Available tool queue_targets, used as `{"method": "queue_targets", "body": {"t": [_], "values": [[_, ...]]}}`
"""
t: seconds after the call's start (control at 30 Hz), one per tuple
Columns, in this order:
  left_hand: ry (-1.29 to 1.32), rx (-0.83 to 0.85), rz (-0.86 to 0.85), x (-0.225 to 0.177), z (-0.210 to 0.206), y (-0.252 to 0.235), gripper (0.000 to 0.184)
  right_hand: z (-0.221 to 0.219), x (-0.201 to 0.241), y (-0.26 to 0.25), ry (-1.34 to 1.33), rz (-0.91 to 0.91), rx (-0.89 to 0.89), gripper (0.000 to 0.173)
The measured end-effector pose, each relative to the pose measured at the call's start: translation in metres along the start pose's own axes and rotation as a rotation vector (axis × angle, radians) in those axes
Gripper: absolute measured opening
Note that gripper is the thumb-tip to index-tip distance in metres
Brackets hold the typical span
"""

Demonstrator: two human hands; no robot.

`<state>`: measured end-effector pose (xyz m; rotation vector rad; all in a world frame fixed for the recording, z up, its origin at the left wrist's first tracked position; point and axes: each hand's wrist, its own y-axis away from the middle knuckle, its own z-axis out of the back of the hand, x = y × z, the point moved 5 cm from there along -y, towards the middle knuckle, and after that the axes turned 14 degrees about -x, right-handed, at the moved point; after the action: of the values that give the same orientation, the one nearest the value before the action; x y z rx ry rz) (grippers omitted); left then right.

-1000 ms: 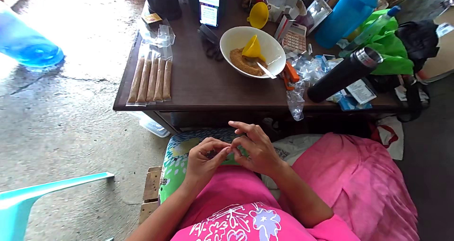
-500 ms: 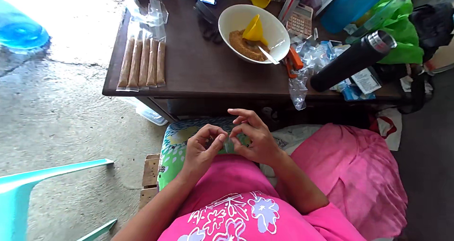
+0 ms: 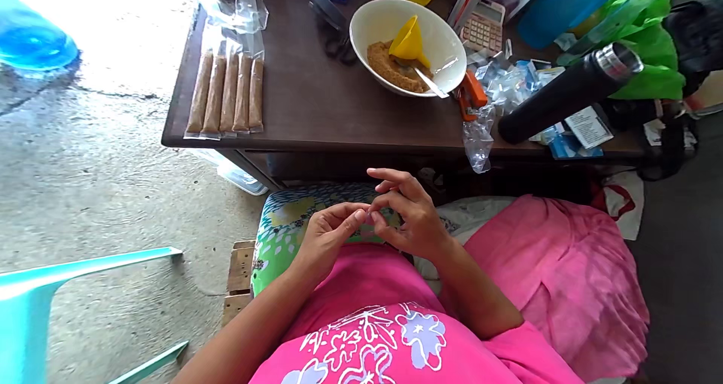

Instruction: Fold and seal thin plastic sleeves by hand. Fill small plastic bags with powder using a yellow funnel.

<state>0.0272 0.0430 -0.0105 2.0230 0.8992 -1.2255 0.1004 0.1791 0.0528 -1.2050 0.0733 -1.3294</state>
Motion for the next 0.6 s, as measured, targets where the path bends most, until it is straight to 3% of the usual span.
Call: {"method": "queue_targets", "body": {"t": [0.1, 0.2, 0.43, 0.6], "values": [[0.033, -0.035, 0.009, 0.0, -0.002, 0.001, 0.01, -0.001, 0.0, 0.0, -0.005, -0.001, -0.006, 0.01], [0.009, -0.102, -0.099, -0.003, 0.0, 0.0, 0.011, -0.002, 0.001, 0.0, -0.007, 0.0, -0.011, 0.009], [-0.449, -0.198, -0.851, -0.025, 0.007, 0.01, 0.006, -0.004, 0.0, 0.001, -0.288, -0.232, 0.012, 0.008], [-0.615, -0.233, -1.045, -0.032, 0.007, 0.017, 0.005, -0.008, -0.003, 0.006, -0.406, -0.395, 0.011, 0.007]]}}
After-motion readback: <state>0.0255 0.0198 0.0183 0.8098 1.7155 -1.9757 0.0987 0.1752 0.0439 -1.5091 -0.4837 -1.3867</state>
